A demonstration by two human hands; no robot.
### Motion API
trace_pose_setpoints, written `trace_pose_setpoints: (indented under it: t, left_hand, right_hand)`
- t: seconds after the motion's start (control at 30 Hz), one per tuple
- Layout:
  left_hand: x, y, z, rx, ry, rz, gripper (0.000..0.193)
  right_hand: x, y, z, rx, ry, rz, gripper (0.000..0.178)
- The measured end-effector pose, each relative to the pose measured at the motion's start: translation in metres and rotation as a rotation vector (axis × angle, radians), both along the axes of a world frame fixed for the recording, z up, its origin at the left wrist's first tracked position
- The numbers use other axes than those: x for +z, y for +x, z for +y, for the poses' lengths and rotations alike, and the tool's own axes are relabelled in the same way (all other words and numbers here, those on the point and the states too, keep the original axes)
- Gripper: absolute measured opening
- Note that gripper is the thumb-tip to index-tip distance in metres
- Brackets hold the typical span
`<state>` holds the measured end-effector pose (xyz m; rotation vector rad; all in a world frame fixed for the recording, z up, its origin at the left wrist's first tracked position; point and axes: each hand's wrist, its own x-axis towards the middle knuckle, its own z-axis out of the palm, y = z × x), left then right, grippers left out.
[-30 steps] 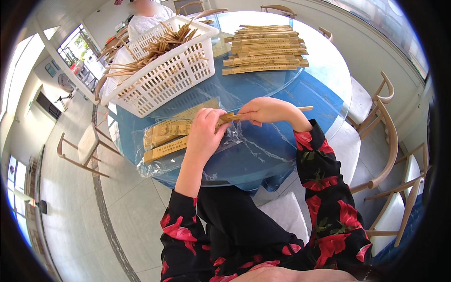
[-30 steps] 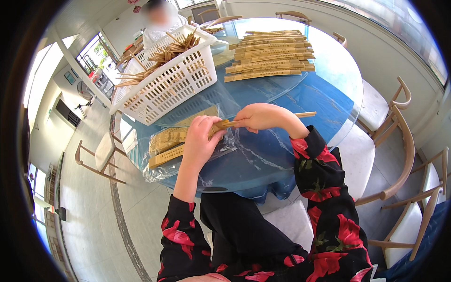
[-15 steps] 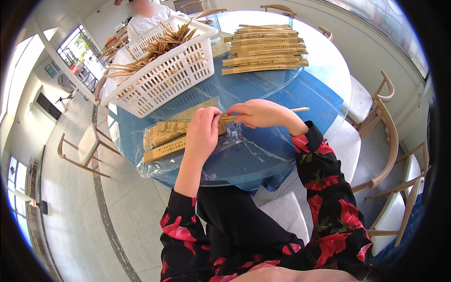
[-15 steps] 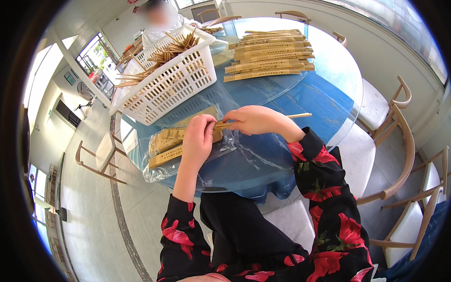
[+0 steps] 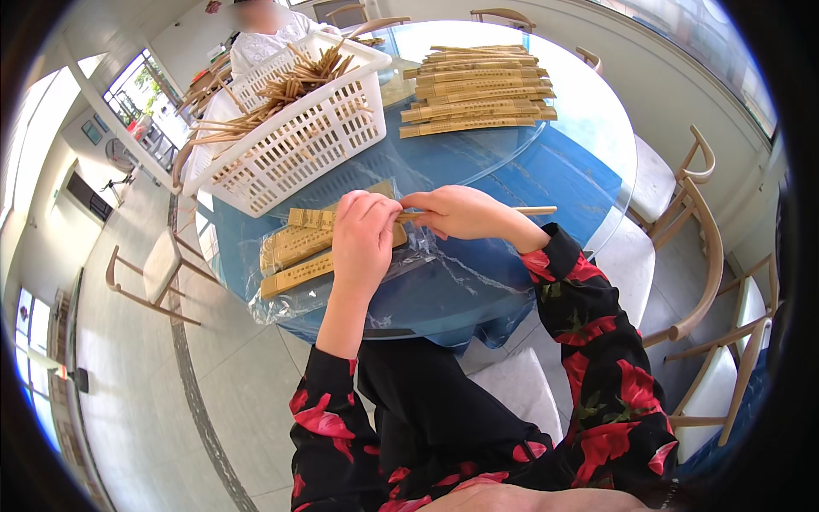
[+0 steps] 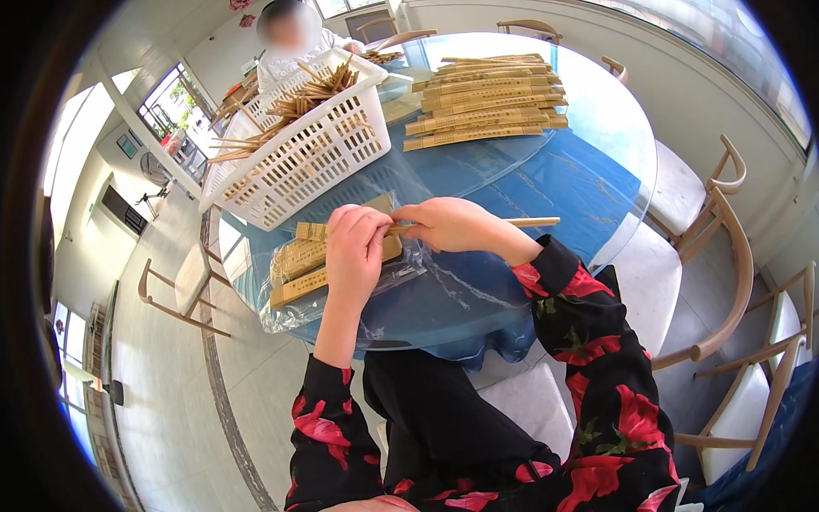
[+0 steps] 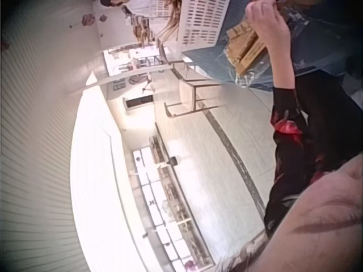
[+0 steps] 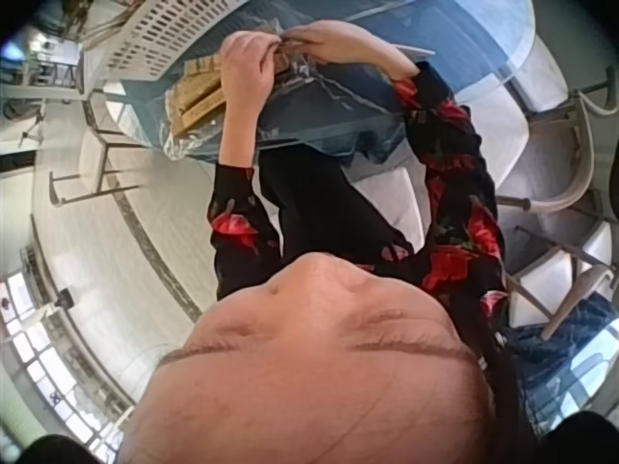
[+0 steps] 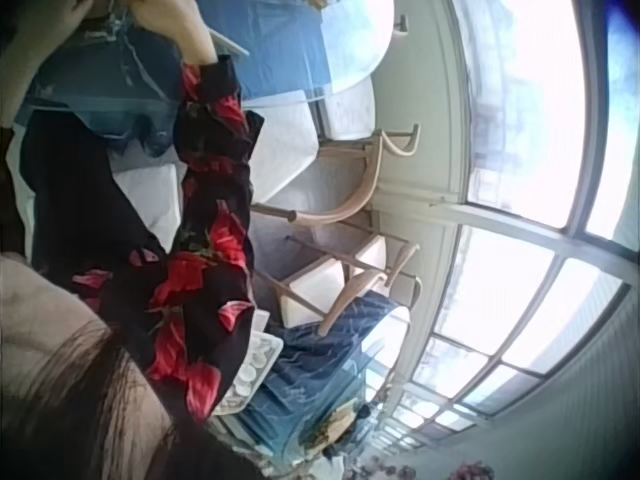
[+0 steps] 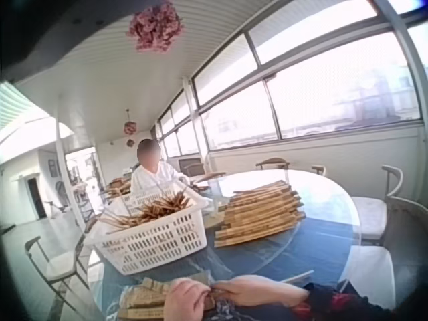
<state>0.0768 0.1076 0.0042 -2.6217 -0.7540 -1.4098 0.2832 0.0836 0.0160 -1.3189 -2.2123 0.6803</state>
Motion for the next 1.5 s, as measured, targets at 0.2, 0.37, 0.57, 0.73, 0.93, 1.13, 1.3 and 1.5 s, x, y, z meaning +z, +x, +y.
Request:
trace_pose_setpoints:
  t: [0.2, 0.37, 0.57, 0.73, 0.93, 1.13, 1.3, 1.5]
  left_hand:
    - [-0.007, 0.0, 0.001, 0.043, -0.195, -0.159, 0.015]
    - [-0.004, -0.001, 0.002, 0.104, -0.051, -0.192, 0.015]
    - [0.0, -0.015, -0.004, 0.193, 0.137, -0.336, 0.007]
    - [-0.006, -0.005, -0.002, -0.029, -0.341, -0.395, 0.014]
    - [-0.011, -0.012, 0.001, -0.39, -0.504, -0.705, 0.029]
    - [-0.01, -0.013, 0.001, -0.405, -0.557, -0.847, 0.022]
    - [-0.01, -0.015, 0.004, -0.443, -0.75, -0.889, 0.015]
    - [-0.016, -0.015, 0.009, -0.464, -0.832, -0.888, 0.012]
  right_hand:
    - [0.001, -0.002, -0.003, -0.011, 0.014, 0.092, 0.035]
    - [0.006, -0.003, -0.005, -0.041, -0.052, 0.121, 0.035]
    - [0.001, 0.0, 0.002, -0.161, 0.023, 0.225, 0.028]
    - [0.011, -0.004, 0.009, -0.15, 0.121, 0.383, 0.029]
    - [0.024, -0.044, 0.002, 0.084, -0.021, 0.695, 0.031]
    - [0.027, -0.05, -0.005, -0.051, 0.124, 0.391, 0.02]
    - [0.02, -0.051, -0.002, -0.141, 0.254, 0.339, 0.017]
    - [0.01, -0.044, 0.004, -0.167, 0.396, 0.231, 0.017]
